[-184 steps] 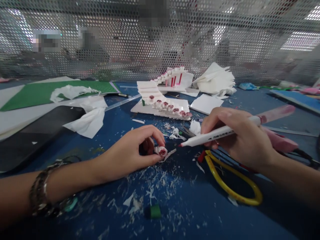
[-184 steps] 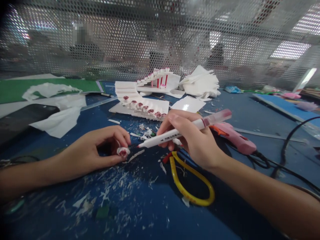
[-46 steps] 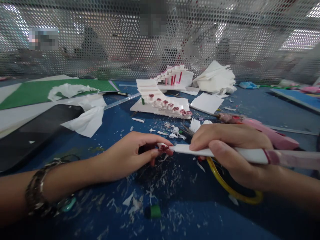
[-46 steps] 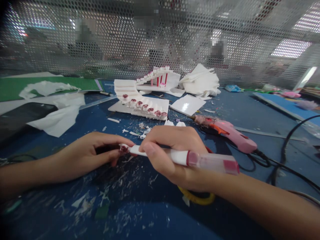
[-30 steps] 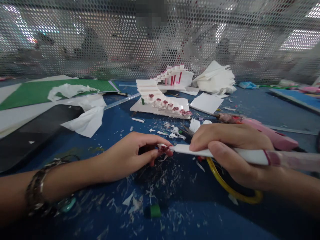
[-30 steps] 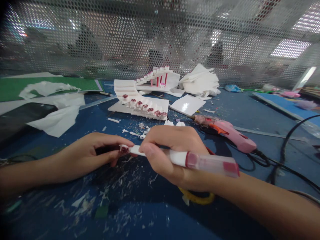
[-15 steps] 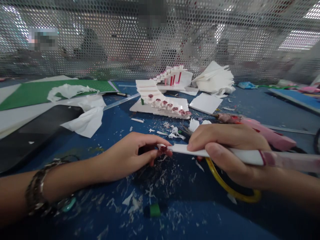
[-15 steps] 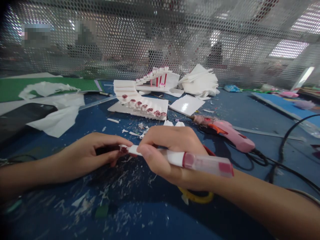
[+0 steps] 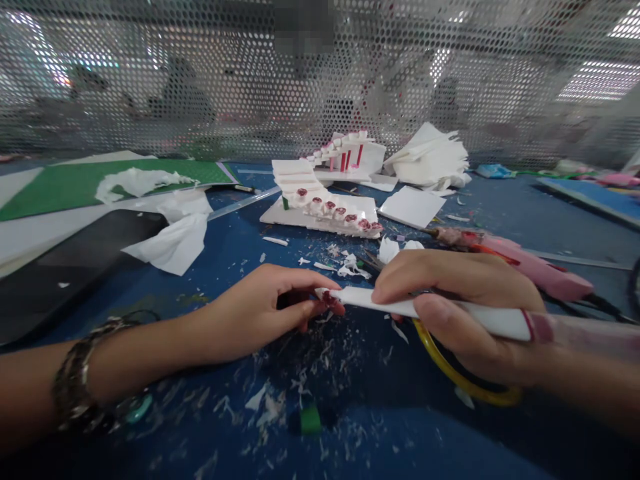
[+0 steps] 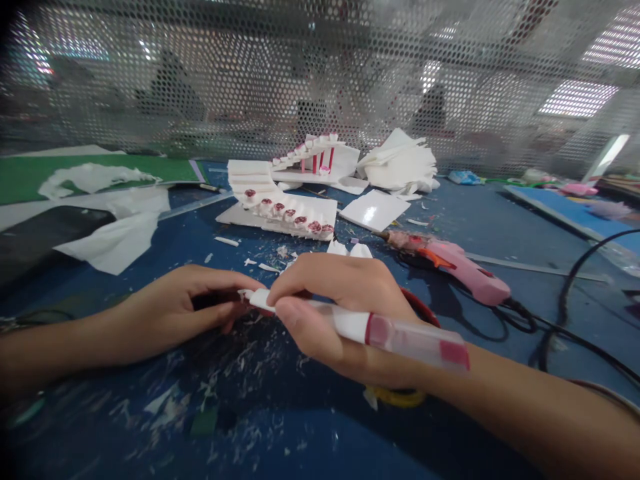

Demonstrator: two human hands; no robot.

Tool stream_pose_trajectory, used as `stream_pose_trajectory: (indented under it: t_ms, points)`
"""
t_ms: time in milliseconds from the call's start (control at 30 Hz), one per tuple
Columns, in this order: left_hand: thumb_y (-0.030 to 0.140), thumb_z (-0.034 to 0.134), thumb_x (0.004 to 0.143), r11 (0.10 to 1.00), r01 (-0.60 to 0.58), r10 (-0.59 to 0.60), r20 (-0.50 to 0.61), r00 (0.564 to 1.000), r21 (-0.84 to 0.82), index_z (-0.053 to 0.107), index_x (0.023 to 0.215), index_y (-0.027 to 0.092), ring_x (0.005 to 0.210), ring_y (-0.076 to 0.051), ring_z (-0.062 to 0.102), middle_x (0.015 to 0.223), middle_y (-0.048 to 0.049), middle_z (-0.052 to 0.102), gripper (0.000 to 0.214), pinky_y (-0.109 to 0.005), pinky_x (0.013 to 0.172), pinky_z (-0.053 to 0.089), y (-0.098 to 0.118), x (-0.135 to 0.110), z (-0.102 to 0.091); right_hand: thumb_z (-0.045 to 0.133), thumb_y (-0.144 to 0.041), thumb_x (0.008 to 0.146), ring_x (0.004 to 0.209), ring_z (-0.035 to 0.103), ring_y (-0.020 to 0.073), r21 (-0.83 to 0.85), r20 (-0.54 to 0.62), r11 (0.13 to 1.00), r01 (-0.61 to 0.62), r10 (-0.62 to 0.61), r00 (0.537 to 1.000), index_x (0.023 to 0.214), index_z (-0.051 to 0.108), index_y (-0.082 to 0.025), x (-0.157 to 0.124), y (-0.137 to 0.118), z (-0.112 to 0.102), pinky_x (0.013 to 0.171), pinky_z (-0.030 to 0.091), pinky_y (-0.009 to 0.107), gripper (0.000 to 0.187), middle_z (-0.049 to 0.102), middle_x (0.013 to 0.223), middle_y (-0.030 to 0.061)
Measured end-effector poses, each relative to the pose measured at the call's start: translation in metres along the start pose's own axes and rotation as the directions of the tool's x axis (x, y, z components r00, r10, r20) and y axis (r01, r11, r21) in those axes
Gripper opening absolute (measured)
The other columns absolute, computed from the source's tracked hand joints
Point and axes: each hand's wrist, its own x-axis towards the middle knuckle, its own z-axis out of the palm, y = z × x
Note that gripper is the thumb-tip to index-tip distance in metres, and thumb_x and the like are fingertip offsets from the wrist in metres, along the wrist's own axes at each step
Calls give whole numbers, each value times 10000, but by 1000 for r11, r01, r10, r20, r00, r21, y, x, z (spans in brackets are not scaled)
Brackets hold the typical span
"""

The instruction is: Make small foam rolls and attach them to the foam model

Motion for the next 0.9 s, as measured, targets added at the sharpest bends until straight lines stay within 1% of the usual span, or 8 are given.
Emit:
stream_pose_trajectory:
  t_ms: [133, 267, 367, 467, 600, 767, 900]
  points:
    - [128, 452, 767, 1000, 3, -3, -6, 1000, -1, 619, 953, 162, 486, -48, 528, 592, 41, 607, 252, -96, 482, 416, 1, -1, 0, 451, -216, 790, 557, 573, 95, -18, 47, 1000, -14, 15, 999, 702, 581, -141, 0, 0, 2, 510, 439, 203, 173, 608, 592, 26]
    - [135, 454, 773, 1000, 10, -10, -7, 1000, -7, 619, 950, 166, 473, -49, 516, 557, 47, 596, 244, -93, 461, 405, 1, -2, 0, 433, -229, 804, 545, 570, 99, -28, 39, 999, -40, 42, 998, 677, 568, -167, 0, -1, 0, 501, 433, 211, 195, 596, 579, 17]
    - [127, 453, 766, 1000, 18, -18, -1, 1000, -17, 621, 943, 162, 477, -53, 517, 568, 42, 607, 246, -102, 471, 415, 1, -1, 0, 443, -205, 792, 553, 570, 92, -19, 64, 1000, -24, 25, 998, 720, 573, -172, 1, -1, -2, 516, 444, 203, 152, 598, 596, 7]
    - [143, 455, 771, 999, 18, -18, 5, 1000, -28, 624, 934, 160, 481, -56, 517, 579, 35, 619, 235, -105, 465, 413, 2, -1, 0, 438, -206, 799, 575, 579, 96, -31, 89, 999, -9, 11, 996, 711, 568, -171, 0, 0, -4, 522, 452, 201, 162, 607, 616, 14]
    - [164, 460, 778, 999, 26, -26, 10, 1000, -41, 621, 940, 168, 486, -57, 523, 625, 28, 642, 229, -108, 458, 411, 2, -2, 0, 417, -201, 814, 592, 581, 98, -24, 102, 1000, 4, -2, 995, 755, 571, -172, -1, 2, -4, 536, 462, 206, 167, 611, 634, 15]
    - [163, 467, 775, 998, 22, -22, 9, 1000, -57, 627, 931, 176, 521, -60, 545, 673, 23, 663, 224, -107, 468, 412, 0, -3, 0, 413, -214, 813, 593, 594, 105, -39, 95, 999, 0, 3, 996, 713, 564, -159, -1, 1, -4, 532, 465, 203, 190, 620, 627, 27]
    - [163, 475, 773, 997, 24, -24, 2, 1000, -74, 631, 921, 168, 520, -59, 549, 684, 19, 672, 215, -106, 470, 414, 1, -2, 0, 404, -191, 816, 619, 599, 105, -53, 145, 999, 8, 0, 989, 727, 562, -150, 0, 0, -8, 561, 468, 202, 186, 621, 642, 28]
